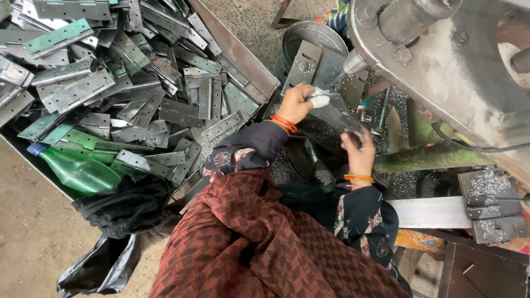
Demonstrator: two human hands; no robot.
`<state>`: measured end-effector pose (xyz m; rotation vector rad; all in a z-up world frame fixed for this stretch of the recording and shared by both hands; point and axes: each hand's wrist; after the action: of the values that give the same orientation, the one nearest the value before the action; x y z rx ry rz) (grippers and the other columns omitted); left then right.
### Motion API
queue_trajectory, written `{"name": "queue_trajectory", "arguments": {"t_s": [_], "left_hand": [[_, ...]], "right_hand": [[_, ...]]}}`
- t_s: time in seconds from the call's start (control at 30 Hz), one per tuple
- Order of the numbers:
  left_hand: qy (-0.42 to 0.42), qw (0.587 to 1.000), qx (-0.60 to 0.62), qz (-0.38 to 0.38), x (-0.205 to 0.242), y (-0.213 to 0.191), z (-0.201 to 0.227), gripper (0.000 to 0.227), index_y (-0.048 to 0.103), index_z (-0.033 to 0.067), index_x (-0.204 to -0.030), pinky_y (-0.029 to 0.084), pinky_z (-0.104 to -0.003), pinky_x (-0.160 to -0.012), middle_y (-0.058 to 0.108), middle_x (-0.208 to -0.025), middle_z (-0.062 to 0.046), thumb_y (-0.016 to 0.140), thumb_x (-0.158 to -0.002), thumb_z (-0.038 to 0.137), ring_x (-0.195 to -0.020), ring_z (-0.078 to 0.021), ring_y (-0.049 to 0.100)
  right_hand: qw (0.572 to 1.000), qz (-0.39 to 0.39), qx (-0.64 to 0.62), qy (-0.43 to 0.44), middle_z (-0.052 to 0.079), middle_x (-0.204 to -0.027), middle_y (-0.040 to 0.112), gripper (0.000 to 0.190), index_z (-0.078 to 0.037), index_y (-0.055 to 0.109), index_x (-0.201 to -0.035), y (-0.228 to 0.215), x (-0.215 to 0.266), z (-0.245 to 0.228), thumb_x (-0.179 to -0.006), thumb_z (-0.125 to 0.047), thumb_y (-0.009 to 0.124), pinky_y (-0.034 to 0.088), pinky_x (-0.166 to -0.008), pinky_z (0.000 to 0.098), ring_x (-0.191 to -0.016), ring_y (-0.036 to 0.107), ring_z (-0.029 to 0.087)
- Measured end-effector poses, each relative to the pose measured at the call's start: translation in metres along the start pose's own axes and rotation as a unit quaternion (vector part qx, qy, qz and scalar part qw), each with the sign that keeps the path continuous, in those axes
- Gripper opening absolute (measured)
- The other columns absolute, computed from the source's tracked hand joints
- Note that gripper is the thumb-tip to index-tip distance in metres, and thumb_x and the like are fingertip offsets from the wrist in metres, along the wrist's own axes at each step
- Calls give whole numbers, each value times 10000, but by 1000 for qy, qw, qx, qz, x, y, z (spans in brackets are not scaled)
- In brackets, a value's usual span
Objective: The person operates a press machine to process metal brackets. They pick up brackets from a pile, place them into the machine, and remove the processed pieces, repeating this cycle continuously.
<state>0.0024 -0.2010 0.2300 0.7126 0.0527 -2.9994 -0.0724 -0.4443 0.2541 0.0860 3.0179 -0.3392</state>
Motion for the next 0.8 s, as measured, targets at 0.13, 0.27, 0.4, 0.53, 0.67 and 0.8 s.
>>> {"name": "queue_trajectory", "arguments": {"t_s": [0.13, 0.27, 0.4, 0.53, 0.67, 0.8], "left_hand": [[-74, 950, 290, -87, -15, 24, -28, 348, 751, 50, -1192, 540, -333, -949, 783, -1108, -88, 810, -904, 236, -1032, -271, 722], [-68, 977, -197, 32, -19, 14, -31, 453, 749, 93, -1184, 496, -452, -908, 723, -1218, -49, 790, -738, 166, -1116, -319, 602], [-50, 894, -445, 31, -16, -4, -19, 394, 734, 131, -1196, 458, -513, -1018, 632, -1318, -11, 767, -814, 223, -1299, -323, 486], [-46, 866, -489, -92, -4, -5, -3, 421, 729, 175, -1220, 415, -553, -1055, 613, -1403, 19, 739, -807, 257, -1334, -325, 463], [-34, 839, -497, -219, 10, 4, 4, 650, 685, 121, -1280, 242, -737, -1053, 559, -1449, -26, 762, -742, 476, -1388, -356, 342], [8, 794, -565, -225, 13, 15, -3, 593, 680, 136, -1304, 113, -786, -1117, 579, -1407, 8, 702, -772, 397, -1451, -333, 308]], "right_hand": [[993, 65, -96, -19, 72, -1090, 724, 236, -7, 663, -1182, 0, -10, -7, -960, -40, 737, 619, -745, 268, -902, 721, 150], [962, 113, 189, -162, 102, -1043, 693, 261, -5, 709, -1139, 11, -10, -17, -889, 8, 785, 586, -806, 349, -924, 704, 236], [849, -24, 465, -248, 170, -1083, 635, 377, -22, 707, -1108, 44, -14, -20, -747, 67, 772, 498, -931, 460, -1048, 616, 400], [848, -106, 458, -244, 228, -1162, 591, 544, 45, 638, -1239, 73, -19, -16, -703, 60, 734, 466, -988, 467, -1129, 555, 438], [862, -127, 432, -233, 217, -1308, 593, 593, 13, 599, -1365, 70, -14, -21, -779, 34, 691, 484, -1062, 456, -1216, 569, 416], [868, -119, 444, -186, 226, -1418, 563, 580, -21, 576, -1416, 53, 17, -32, -866, -135, 721, 494, -1048, 462, -1244, 564, 429]]}}
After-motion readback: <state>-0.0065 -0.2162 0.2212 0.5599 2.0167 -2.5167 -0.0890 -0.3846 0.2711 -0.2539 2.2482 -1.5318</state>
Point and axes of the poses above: each hand's wrist, its own x-axis away from the middle knuckle, its own y-axis out of the palm, z = x × y
